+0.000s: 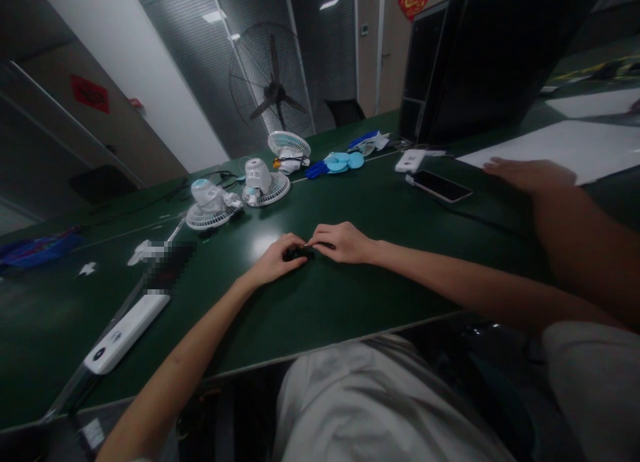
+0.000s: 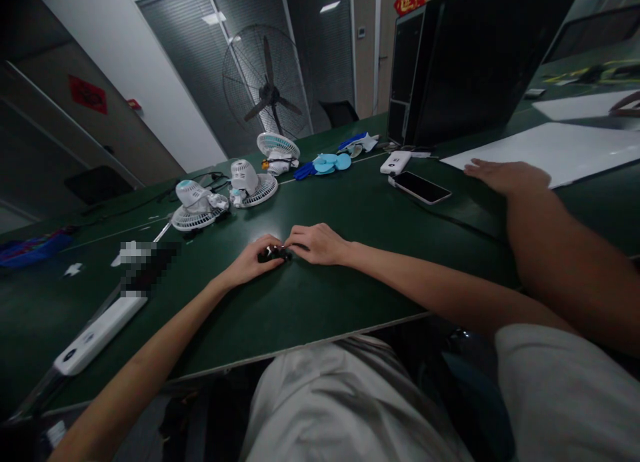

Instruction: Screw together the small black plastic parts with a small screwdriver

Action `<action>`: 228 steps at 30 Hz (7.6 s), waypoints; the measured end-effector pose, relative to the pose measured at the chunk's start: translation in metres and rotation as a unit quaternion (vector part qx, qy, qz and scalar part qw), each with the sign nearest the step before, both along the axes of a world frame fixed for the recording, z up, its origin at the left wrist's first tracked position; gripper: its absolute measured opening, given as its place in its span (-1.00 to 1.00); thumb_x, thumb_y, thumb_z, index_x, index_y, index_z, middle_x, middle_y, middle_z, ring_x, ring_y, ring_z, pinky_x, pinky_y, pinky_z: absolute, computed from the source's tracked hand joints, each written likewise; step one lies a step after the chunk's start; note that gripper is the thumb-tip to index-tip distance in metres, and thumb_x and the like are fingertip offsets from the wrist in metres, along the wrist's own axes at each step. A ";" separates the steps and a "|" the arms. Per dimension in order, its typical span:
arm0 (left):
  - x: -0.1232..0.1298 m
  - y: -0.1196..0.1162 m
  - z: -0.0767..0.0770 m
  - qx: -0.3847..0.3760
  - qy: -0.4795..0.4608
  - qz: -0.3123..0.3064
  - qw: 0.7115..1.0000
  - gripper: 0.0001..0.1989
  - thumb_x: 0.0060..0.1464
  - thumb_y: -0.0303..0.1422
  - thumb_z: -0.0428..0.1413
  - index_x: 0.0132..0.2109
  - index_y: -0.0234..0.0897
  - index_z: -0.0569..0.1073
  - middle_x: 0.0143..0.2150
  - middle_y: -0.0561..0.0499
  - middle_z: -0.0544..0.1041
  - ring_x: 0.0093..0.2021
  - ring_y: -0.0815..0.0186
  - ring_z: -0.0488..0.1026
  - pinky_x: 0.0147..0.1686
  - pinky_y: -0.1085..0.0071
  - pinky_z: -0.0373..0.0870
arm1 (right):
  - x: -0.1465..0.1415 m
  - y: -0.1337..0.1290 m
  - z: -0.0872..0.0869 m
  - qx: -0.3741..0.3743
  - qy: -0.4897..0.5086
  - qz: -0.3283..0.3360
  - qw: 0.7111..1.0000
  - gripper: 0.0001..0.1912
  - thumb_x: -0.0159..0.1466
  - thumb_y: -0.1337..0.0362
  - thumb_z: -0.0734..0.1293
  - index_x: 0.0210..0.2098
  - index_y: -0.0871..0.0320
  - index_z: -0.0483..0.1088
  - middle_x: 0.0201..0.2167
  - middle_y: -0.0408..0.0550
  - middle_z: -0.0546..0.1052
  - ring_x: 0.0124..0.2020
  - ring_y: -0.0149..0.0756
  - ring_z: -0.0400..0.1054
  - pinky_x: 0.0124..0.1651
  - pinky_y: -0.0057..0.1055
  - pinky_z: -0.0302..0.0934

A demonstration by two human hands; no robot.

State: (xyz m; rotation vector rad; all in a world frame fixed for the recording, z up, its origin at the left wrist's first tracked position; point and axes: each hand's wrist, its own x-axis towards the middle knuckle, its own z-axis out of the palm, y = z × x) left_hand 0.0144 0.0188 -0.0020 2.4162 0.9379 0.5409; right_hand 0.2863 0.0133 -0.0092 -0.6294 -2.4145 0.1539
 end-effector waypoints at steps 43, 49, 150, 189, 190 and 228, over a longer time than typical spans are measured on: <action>-0.158 0.068 0.003 0.012 0.045 0.256 0.966 -0.40 -0.10 0.21 0.31 -0.17 -0.22 0.65 -0.14 -0.13 0.68 -0.15 0.04 0.59 -0.13 0.25 0.48 | 0.002 0.003 -0.005 -0.010 0.010 -0.025 1.000 -0.77 0.46 0.30 0.31 0.03 0.16 0.55 -0.07 -0.01 0.58 -0.23 -0.32 0.47 -0.25 -0.42 0.26; -0.153 0.071 -0.004 0.019 -0.016 0.270 0.963 -0.44 -0.01 0.18 0.27 -0.16 -0.24 0.56 -0.15 -0.13 0.67 -0.14 0.08 0.61 -0.07 0.21 0.51 | 0.002 0.002 -0.003 -0.011 0.006 -0.020 1.000 -0.77 0.46 0.31 0.31 0.03 0.18 0.55 -0.06 0.00 0.58 -0.25 -0.34 0.46 -0.26 -0.44 0.26; -0.016 -0.006 0.026 -0.077 0.049 -0.068 0.993 -0.54 0.17 -0.18 0.29 0.18 -0.16 0.51 -0.01 -0.09 0.51 -0.07 0.15 0.48 -0.06 0.25 0.46 | 0.002 -0.004 -0.001 0.007 0.038 0.018 0.999 -0.80 0.40 0.31 0.32 -0.07 0.14 0.58 -0.15 -0.03 0.61 -0.31 -0.34 0.46 -0.29 -0.43 0.26; -0.177 0.087 -0.027 0.072 -0.024 0.200 0.977 -0.48 0.10 -0.04 0.25 0.12 -0.22 0.59 -0.07 -0.13 0.53 -0.12 0.13 0.48 -0.10 0.34 0.36 | -0.016 -0.006 -0.005 -0.029 0.021 -0.027 0.999 -0.76 0.49 0.16 0.35 0.02 0.18 0.47 -0.07 -0.02 0.55 -0.19 -0.30 0.49 -0.15 -0.29 0.47; -0.182 0.088 -0.027 0.066 -0.022 0.203 0.977 -0.46 0.06 -0.03 0.28 0.10 -0.23 0.60 -0.07 -0.12 0.54 -0.13 0.14 0.48 -0.13 0.36 0.36 | -0.016 -0.006 -0.006 -0.028 0.020 -0.029 0.999 -0.77 0.49 0.16 0.34 0.03 0.17 0.47 -0.06 -0.01 0.55 -0.19 -0.30 0.49 -0.14 -0.29 0.47; -0.148 0.072 -0.029 0.081 -0.069 0.220 0.970 -0.59 0.11 -0.20 0.21 0.05 -0.33 0.58 -0.07 -0.13 0.57 -0.17 0.20 0.47 -0.16 0.37 0.33 | -0.017 -0.006 -0.008 -0.045 -0.001 -0.002 0.999 -0.75 0.49 0.15 0.34 0.06 0.16 0.46 0.00 0.02 0.54 -0.12 -0.26 0.50 -0.07 -0.23 0.48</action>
